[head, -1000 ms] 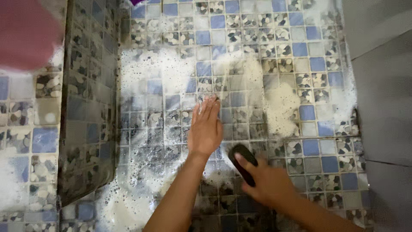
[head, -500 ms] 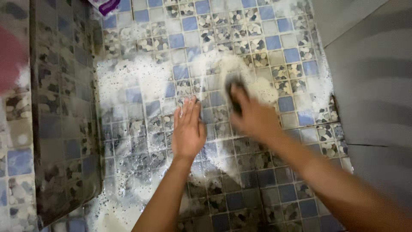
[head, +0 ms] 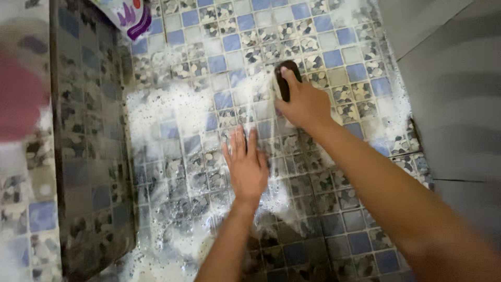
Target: The person scrubs a tiled bathroom floor with a brush, handles a pouch of cleaning detergent, and scrubs the floor tiles with the brush.
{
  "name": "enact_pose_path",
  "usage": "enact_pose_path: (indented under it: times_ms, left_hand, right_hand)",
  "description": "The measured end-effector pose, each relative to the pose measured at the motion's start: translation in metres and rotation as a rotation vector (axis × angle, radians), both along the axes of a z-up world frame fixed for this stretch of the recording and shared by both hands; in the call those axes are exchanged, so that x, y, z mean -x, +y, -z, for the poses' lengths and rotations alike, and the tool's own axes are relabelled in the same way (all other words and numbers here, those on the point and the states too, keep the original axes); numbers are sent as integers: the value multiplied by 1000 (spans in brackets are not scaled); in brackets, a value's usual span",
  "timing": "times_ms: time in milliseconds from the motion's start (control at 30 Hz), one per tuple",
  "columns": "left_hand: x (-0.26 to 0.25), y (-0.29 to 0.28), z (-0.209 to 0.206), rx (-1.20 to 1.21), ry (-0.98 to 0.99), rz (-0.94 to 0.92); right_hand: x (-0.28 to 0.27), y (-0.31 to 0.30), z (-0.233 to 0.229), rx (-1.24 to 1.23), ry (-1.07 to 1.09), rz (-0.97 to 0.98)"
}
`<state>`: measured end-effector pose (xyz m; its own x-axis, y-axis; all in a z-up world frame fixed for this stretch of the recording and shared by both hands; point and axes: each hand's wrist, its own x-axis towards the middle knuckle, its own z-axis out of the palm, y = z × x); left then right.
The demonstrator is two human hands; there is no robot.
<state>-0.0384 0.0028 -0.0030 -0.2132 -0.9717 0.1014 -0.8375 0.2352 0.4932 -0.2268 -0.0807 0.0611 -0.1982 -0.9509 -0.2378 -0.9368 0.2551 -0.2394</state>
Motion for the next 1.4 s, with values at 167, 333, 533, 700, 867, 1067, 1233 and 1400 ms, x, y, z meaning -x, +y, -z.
enact_pose_path:
  times_ms: [167,333,533,700,867,1067,1233,1400]
  left_hand:
    - [12,1,-1,36,-67,80]
    - [12,2,8,-13,35,166]
    - [13,1,6,-37,-41,206]
    - [15,1,1,20,-28,185]
    - [12,1,-1,2,-33,197]
    - [12,2,5,-8,-30,207]
    - [12,1,4,22,-42,202]
    - [15,1,-1,14,-46,200]
  right_hand:
    - [-1,64,4,-39,12,-59]
    - [-17,201,-11,-425,-29,-129]
    - [5,128,9,-144,-36,-48]
    - [7,22,7,139,-7,-10]
    - [-2,108,1,-87,-38,-48]
    - [-15,221,-10,-413,-23,-261]
    - [5,95,9,-193,-24,-47]
    - [5,11,5,83,-27,-20]
